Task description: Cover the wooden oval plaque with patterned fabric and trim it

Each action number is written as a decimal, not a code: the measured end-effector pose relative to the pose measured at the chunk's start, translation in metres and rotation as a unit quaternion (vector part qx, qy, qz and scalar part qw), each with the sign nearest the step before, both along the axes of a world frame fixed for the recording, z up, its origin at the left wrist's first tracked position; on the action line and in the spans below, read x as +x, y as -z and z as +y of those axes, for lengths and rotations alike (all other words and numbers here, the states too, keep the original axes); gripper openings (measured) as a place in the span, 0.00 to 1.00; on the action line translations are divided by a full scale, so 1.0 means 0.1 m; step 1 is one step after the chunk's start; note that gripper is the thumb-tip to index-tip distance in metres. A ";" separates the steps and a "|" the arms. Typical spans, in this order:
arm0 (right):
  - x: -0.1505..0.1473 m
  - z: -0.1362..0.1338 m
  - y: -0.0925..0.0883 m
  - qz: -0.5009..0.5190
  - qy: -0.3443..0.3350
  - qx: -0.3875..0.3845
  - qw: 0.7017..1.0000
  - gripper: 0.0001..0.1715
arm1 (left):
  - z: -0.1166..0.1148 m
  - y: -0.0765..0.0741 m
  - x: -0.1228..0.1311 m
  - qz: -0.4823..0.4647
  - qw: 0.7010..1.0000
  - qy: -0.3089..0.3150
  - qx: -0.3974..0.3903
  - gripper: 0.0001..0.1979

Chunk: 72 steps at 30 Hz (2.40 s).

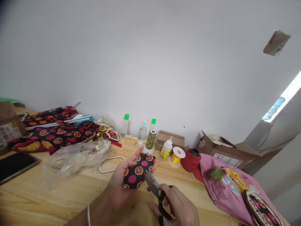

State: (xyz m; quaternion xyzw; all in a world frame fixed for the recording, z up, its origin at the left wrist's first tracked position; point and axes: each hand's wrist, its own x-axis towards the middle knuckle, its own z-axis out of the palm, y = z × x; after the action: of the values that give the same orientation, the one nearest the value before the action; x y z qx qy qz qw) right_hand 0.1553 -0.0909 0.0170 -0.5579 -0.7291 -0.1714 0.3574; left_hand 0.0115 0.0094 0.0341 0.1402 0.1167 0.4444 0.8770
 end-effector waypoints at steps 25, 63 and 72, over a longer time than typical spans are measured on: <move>0.09 0.39 0.11 0.547 -0.130 -0.034 0.826 0.14 | -0.05 0.02 0.08 0.313 0.886 -0.052 0.338 0.14; 0.00 0.28 -0.06 0.574 -0.197 -0.109 0.787 0.15 | -0.08 0.11 0.08 0.276 0.889 0.040 0.362 0.18; -0.02 0.19 -0.20 0.504 -0.125 -0.144 0.843 0.14 | -0.08 0.16 0.08 0.405 0.802 0.011 0.439 0.17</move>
State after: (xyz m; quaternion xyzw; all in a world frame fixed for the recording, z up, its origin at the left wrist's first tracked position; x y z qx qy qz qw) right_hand 0.1532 -0.0721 0.0368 -0.5169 -0.5286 0.2860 0.6095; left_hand 0.0191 0.0009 0.0177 0.6790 0.2514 0.3409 0.5996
